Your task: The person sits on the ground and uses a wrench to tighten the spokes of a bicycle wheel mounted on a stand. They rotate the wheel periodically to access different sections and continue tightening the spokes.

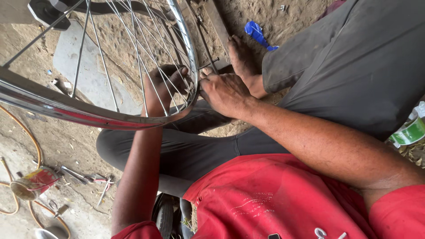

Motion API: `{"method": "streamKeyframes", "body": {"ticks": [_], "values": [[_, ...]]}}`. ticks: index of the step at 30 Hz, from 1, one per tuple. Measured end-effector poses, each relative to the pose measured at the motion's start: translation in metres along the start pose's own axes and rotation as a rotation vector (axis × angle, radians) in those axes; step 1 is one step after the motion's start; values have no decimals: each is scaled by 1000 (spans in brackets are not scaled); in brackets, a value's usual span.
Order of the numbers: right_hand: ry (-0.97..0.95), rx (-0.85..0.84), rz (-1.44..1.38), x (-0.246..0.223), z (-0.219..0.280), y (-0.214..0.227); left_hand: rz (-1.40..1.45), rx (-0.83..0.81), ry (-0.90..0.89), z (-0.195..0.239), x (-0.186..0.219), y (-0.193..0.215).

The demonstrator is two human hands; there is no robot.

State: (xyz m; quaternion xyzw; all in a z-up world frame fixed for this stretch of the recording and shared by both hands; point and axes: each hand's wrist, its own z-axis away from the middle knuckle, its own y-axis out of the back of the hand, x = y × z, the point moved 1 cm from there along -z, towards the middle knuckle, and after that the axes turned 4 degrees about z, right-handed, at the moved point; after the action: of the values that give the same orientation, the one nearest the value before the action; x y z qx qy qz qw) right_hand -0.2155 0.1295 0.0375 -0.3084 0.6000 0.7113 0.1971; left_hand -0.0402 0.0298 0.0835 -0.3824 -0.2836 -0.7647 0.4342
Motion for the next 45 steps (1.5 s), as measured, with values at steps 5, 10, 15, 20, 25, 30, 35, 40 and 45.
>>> {"method": "streamKeyframes", "body": {"ticks": [5,10,15,20,25,30,35,40,45], "values": [[28,-3,0,-6,-3,16,-110,-130,-146,-3,-2,8],[8,-45,-19,-10,-4,21,-265,-294,-329,3,12,14],[17,-35,-30,-9,-4,20,-617,-118,-249,13,17,5],[33,44,-12,-9,-3,24,-250,-173,-196,5,13,4],[7,-33,-17,-9,-4,18,27,-159,-137,3,-8,6],[13,-23,-6,-7,-3,18,209,-239,-62,-15,-22,6],[50,60,-17,-8,-4,23,203,-299,-95,-21,-21,8],[-17,-32,-34,-10,-4,26,197,-308,-112,-15,-14,4],[-88,-148,37,-10,-4,29,39,-90,-168,-18,-10,-11]]}}
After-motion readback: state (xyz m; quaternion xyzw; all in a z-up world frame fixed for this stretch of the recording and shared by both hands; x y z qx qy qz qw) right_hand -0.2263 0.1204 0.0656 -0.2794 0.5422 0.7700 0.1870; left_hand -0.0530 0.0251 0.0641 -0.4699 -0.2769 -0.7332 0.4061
